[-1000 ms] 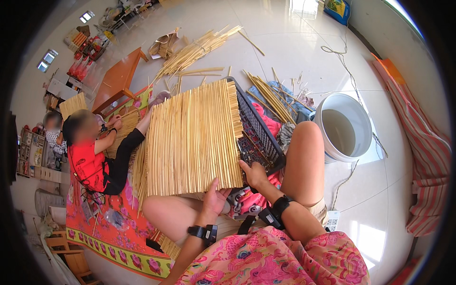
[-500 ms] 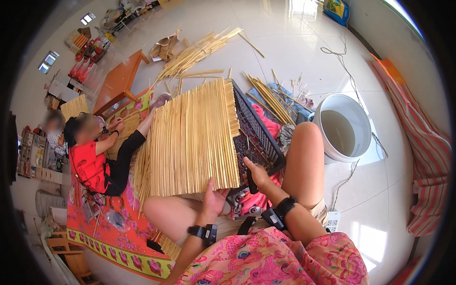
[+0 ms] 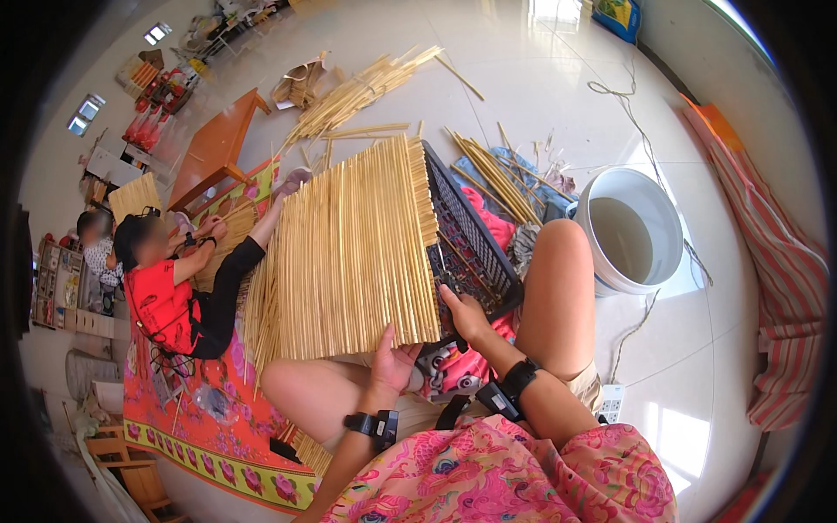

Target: The person sits on the floor and uses a black plastic basket as a jig to align and weave thin bamboo strips into a flat mat. They repeatedly insert strips into the basket and adjust them by hand.

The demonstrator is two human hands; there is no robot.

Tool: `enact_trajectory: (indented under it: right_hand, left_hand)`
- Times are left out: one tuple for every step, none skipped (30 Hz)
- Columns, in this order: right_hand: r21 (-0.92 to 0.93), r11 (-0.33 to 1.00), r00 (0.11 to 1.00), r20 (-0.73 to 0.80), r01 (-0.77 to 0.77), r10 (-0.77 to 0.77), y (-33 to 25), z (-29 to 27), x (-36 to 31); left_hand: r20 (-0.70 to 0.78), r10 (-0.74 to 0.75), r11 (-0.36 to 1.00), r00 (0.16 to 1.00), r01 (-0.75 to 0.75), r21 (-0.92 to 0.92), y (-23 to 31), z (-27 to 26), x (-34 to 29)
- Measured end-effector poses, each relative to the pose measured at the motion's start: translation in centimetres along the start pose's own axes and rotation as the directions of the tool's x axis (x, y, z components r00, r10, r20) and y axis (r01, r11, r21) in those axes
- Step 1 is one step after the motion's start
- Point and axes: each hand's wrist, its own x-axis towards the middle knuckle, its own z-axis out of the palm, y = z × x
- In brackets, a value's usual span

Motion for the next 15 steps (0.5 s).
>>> enact_trajectory:
  right_hand:
    - [-0.019, 1.000, 1.000, 0.004, 0.008, -0.008, -0.1, 0.1, 0.0]
    - [-0.025, 1.000, 1.000, 0.002, -0.002, 0.002, -0.2, 0.2, 0.1]
    - [-0.032, 0.999, 1.000, -0.001, -0.012, 0.011, -0.3, 0.3, 0.2]
    - [-0.038, 0.999, 1.000, -0.007, -0.021, 0.021, -0.5, 0.3, 0.3]
    - [-0.014, 1.000, 1.000, -0.019, 0.001, -0.001, -0.2, 0.4, 0.5]
    - [0.010, 1.000, 0.999, -0.031, 0.024, -0.023, 0.2, 0.5, 1.0]
    - [0.034, 0.998, 0.998, -0.042, 0.046, -0.045, 0.4, 0.6, 1.4]
    - [0.016, 0.999, 0.999, -0.036, 0.031, -0.031, 0.7, 0.5, 1.7]
    - [-0.001, 1.000, 0.999, -0.031, 0.016, -0.016, 0.9, 0.4, 2.0]
    - [-0.020, 1.000, 1.000, -0.026, 0.002, -0.002, 1.3, 0.1, 2.2]
    - [-0.016, 1.000, 0.999, -0.031, -0.013, 0.012, 1.7, 0.0, 2.6]
    - [-0.012, 1.000, 0.999, -0.036, -0.027, 0.026, 2.0, 0.0, 3.0]
    - [-0.009, 0.999, 0.998, -0.039, -0.040, 0.039, 2.2, 0.0, 3.3]
    - [-0.002, 0.999, 0.998, -0.031, -0.053, 0.053, 2.5, 0.0, 3.5]
    - [0.004, 0.998, 0.998, -0.024, -0.066, 0.066, 2.7, -0.1, 3.7]
  left_hand:
    - [-0.007, -0.003, 1.000, 1.000, 0.003, 0.002, 0.0, 0.0, -0.1]
    - [-0.011, -0.004, 1.000, 1.000, 0.005, 0.006, 0.1, 0.0, -0.1]
    - [-0.014, -0.006, 1.000, 1.000, 0.006, 0.009, 0.1, 0.0, -0.2]
    - [-0.015, -0.010, 1.000, 1.000, 0.010, 0.013, 0.1, 0.1, -0.2]
    - [-0.008, -0.016, 1.000, 1.000, 0.016, 0.007, 0.0, 0.1, -0.2]
    - [-0.002, -0.022, 1.000, 1.000, 0.022, 0.002, 0.0, 0.2, -0.2]
    - [0.004, -0.026, 1.000, 1.000, 0.026, -0.004, 0.0, 0.3, -0.2]
    - [0.009, -0.035, 0.999, 0.999, 0.035, 0.001, 0.1, 0.4, -0.3]
    - [0.014, -0.045, 0.999, 0.999, 0.045, 0.006, 0.2, 0.5, -0.4]
    - [0.019, -0.055, 0.998, 0.998, 0.055, 0.011, 0.2, 0.6, -0.6]
    - [0.025, -0.056, 0.998, 0.998, 0.056, 0.013, 0.2, 0.8, -0.7]
    - [0.032, -0.058, 0.998, 0.998, 0.058, 0.016, 0.2, 1.0, -0.8]
    - [0.039, -0.057, 0.998, 0.998, 0.057, 0.018, 0.2, 0.9, -0.8]
    - [0.035, -0.052, 0.998, 0.998, 0.051, 0.022, 0.1, 0.6, -0.6]
    - [0.031, -0.047, 0.999, 0.998, 0.046, 0.026, 0.0, 0.1, -0.2]
